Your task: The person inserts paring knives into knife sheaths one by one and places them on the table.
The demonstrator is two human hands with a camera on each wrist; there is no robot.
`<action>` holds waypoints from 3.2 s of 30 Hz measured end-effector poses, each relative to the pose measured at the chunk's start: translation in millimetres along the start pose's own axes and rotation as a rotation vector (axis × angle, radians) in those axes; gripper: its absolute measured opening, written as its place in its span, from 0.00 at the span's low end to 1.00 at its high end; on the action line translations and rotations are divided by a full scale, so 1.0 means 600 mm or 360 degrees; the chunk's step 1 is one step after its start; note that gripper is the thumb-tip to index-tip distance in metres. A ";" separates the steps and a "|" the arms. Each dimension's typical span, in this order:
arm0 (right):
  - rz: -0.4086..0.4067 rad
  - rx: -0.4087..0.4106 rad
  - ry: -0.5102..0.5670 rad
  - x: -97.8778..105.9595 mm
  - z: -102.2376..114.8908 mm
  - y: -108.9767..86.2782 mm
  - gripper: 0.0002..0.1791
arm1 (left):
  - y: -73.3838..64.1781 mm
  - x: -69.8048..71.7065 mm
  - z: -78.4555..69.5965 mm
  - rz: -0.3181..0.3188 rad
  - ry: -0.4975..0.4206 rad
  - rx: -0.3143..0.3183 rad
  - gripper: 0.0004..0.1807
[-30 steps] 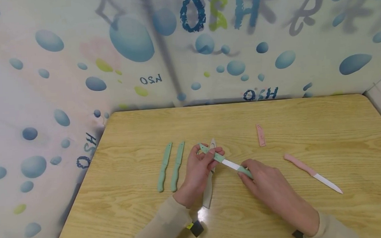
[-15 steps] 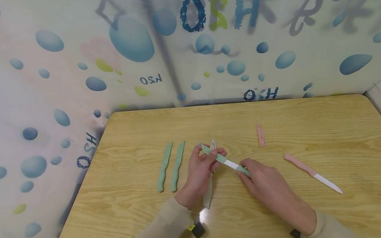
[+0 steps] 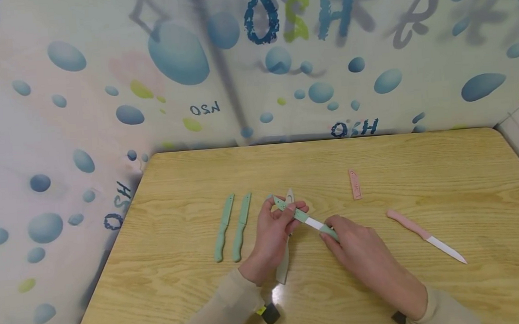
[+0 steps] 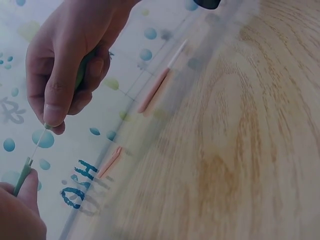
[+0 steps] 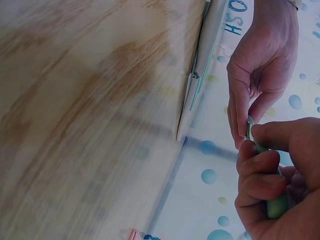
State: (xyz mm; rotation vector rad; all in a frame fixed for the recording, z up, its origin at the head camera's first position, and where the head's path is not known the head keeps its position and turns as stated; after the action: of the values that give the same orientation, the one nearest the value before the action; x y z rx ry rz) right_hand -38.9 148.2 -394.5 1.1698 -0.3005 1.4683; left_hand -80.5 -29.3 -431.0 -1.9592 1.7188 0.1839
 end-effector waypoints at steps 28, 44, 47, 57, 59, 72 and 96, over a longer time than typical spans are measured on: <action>0.0034 -0.0051 -0.0001 -0.008 0.004 0.008 0.11 | -0.008 -0.007 0.007 0.0046 0.0049 0.0012 0.20; 0.0094 -0.0158 0.0023 -0.001 -0.005 0.005 0.07 | 0.005 -0.009 -0.001 0.0029 0.0054 -0.0051 0.18; 0.0082 -0.0135 0.0030 -0.004 -0.003 0.005 0.06 | 0.005 -0.009 0.000 0.0023 0.0060 -0.0045 0.18; 0.0074 -0.0119 0.0040 -0.013 0.001 0.008 0.06 | 0.000 -0.010 0.002 0.0047 0.0067 -0.0029 0.18; 0.0065 -0.0114 0.0042 -0.015 0.002 0.008 0.06 | -0.001 -0.010 0.002 0.0041 0.0064 -0.0030 0.18; -0.0018 -0.0043 0.0058 -0.019 0.003 0.010 0.08 | -0.004 -0.014 0.003 0.0083 0.0090 -0.0024 0.17; 0.0102 0.0115 -0.0266 -0.019 0.003 0.019 0.17 | 0.011 -0.018 -0.015 0.0153 0.0331 -0.0044 0.22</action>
State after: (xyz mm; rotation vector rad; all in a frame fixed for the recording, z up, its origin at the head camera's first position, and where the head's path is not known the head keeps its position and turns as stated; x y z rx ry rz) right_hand -49.6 136.6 -397.6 1.3554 -0.4057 1.4491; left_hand -90.9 -24.1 -420.2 -1.9748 1.9541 0.0387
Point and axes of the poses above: each hand's wrist, its own y-axis towards the middle knuckle, its own x-axis out of the back of the hand, z = x × y, the point moved 3 cm from there along y, towards the middle knuckle, and after that the axes turned 8 degrees about -z, right-handed, at the moved point
